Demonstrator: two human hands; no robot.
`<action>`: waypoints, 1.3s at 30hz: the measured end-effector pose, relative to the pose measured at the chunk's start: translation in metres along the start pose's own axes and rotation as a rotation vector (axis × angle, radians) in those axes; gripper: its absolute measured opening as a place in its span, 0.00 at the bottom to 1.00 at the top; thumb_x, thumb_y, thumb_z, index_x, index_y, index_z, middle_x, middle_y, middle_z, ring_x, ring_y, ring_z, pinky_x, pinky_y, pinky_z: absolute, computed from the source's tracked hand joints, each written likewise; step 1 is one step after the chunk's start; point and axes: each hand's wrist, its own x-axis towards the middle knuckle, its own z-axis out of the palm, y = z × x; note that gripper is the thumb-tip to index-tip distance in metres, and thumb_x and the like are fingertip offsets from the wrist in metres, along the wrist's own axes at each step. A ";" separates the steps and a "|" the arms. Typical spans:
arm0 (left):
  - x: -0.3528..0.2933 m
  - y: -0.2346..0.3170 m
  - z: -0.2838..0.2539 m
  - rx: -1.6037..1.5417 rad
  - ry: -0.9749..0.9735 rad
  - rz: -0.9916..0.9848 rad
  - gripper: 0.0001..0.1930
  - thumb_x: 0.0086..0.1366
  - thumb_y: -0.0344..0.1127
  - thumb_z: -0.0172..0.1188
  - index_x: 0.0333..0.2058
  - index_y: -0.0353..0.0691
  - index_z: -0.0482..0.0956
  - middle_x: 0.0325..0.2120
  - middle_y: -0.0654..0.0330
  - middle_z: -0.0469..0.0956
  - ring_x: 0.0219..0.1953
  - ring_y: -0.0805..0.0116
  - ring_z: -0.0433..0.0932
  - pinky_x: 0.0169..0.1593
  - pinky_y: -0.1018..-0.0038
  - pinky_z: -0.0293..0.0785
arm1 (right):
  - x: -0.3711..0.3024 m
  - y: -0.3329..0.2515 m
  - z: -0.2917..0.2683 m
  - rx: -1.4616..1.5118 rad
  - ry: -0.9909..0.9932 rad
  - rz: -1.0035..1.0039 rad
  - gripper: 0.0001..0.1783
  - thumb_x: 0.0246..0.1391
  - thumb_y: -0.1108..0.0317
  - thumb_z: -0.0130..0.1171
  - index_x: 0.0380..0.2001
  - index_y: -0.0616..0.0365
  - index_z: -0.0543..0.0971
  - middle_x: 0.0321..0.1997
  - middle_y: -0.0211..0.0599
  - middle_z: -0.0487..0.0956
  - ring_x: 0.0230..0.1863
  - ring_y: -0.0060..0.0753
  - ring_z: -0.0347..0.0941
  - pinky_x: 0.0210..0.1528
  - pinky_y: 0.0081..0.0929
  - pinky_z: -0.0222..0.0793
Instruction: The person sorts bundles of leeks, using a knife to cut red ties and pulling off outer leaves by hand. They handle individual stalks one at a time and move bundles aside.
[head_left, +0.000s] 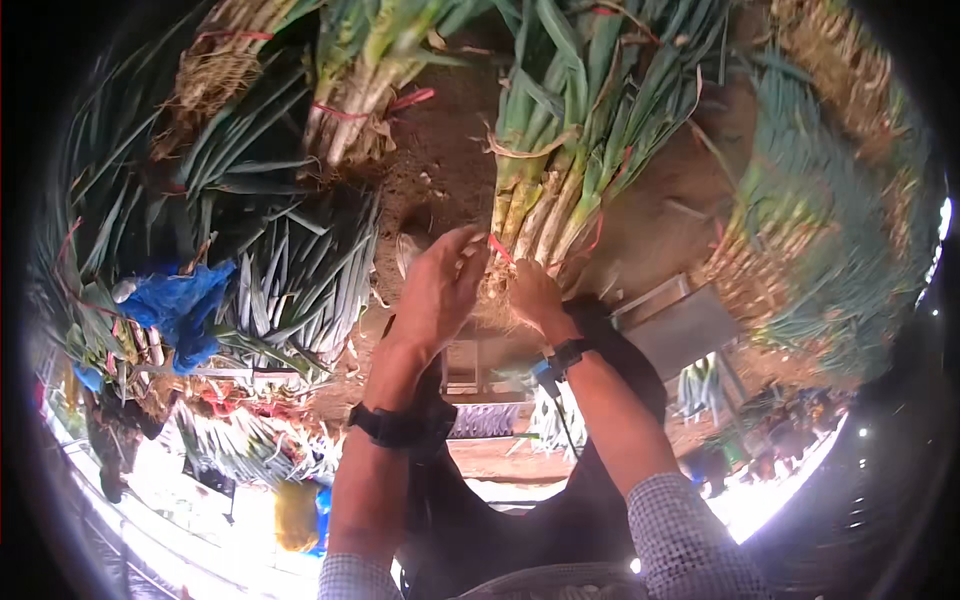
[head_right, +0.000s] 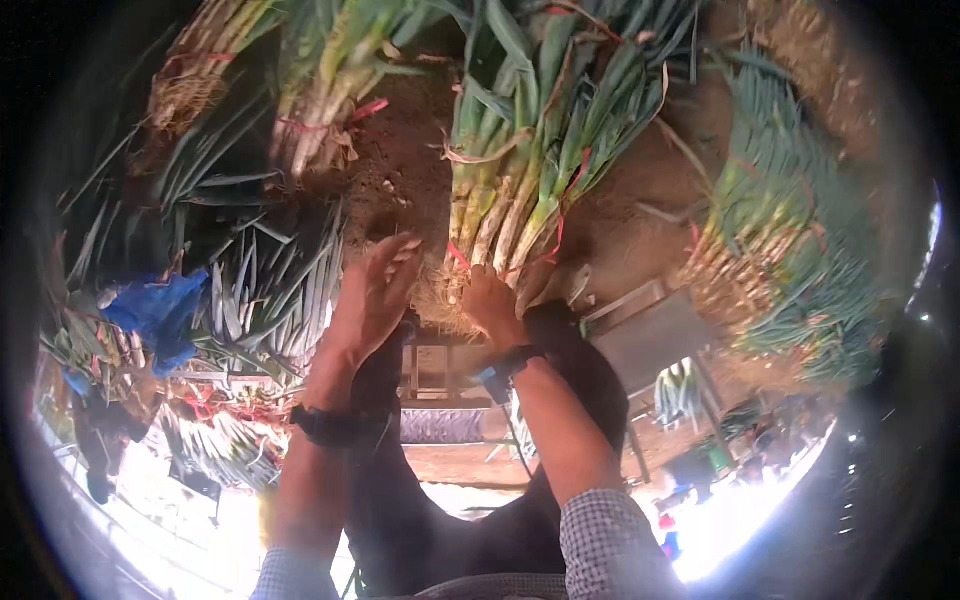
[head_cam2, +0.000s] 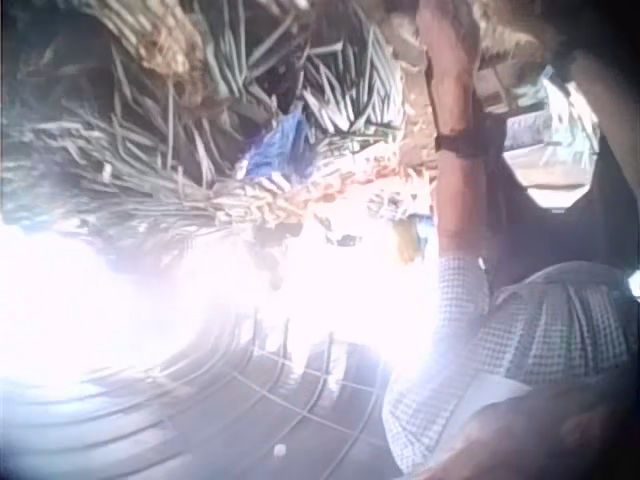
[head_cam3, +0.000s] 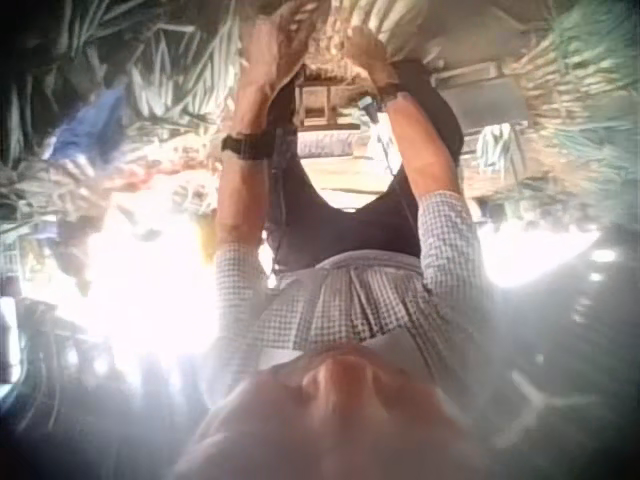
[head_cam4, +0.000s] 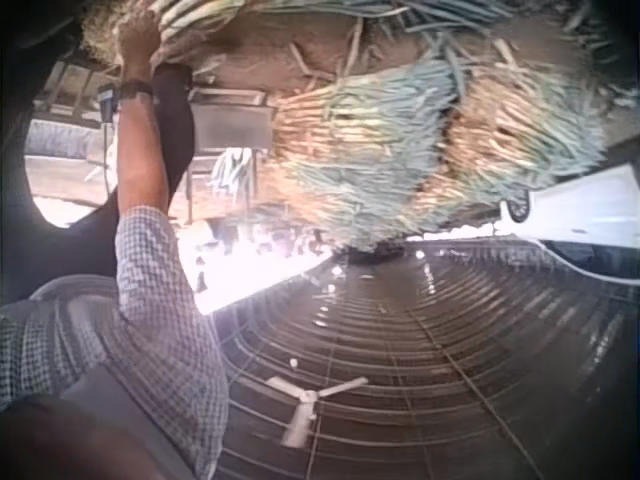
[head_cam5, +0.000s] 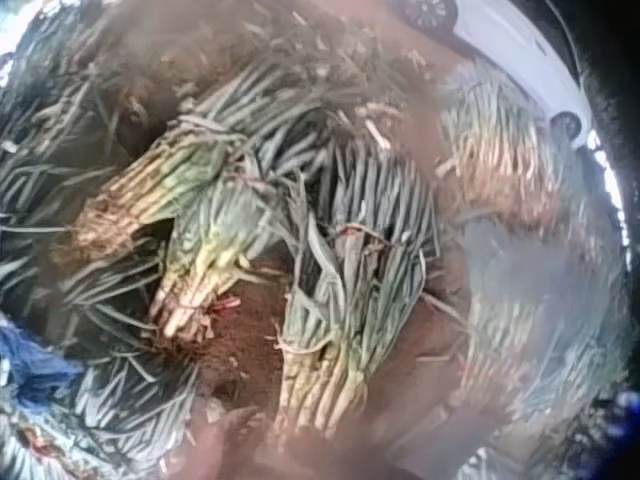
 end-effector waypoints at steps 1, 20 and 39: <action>0.000 -0.009 0.004 0.027 -0.028 -0.012 0.17 0.67 0.33 0.55 0.52 0.30 0.72 0.44 0.52 0.79 0.48 0.64 0.78 0.49 0.72 0.74 | -0.005 -0.006 0.007 0.033 -0.007 0.022 0.15 0.52 0.62 0.53 0.40 0.60 0.74 0.36 0.53 0.77 0.41 0.57 0.76 0.41 0.51 0.72; 0.006 -0.048 0.068 0.122 -0.021 -0.020 0.15 0.65 0.36 0.57 0.47 0.35 0.75 0.38 0.49 0.80 0.39 0.59 0.81 0.43 0.69 0.75 | -0.084 0.028 -0.059 0.990 0.450 0.151 0.15 0.55 0.75 0.58 0.46 0.61 0.72 0.37 0.35 0.78 0.36 0.22 0.75 0.37 0.22 0.72; -0.075 -0.010 0.040 0.551 0.074 0.979 0.09 0.50 0.26 0.58 0.28 0.33 0.67 0.27 0.51 0.69 0.33 0.51 0.72 0.35 0.62 0.69 | -0.183 -0.020 -0.059 0.406 0.871 -0.018 0.13 0.58 0.77 0.54 0.46 0.64 0.75 0.38 0.39 0.78 0.37 0.32 0.74 0.44 0.29 0.70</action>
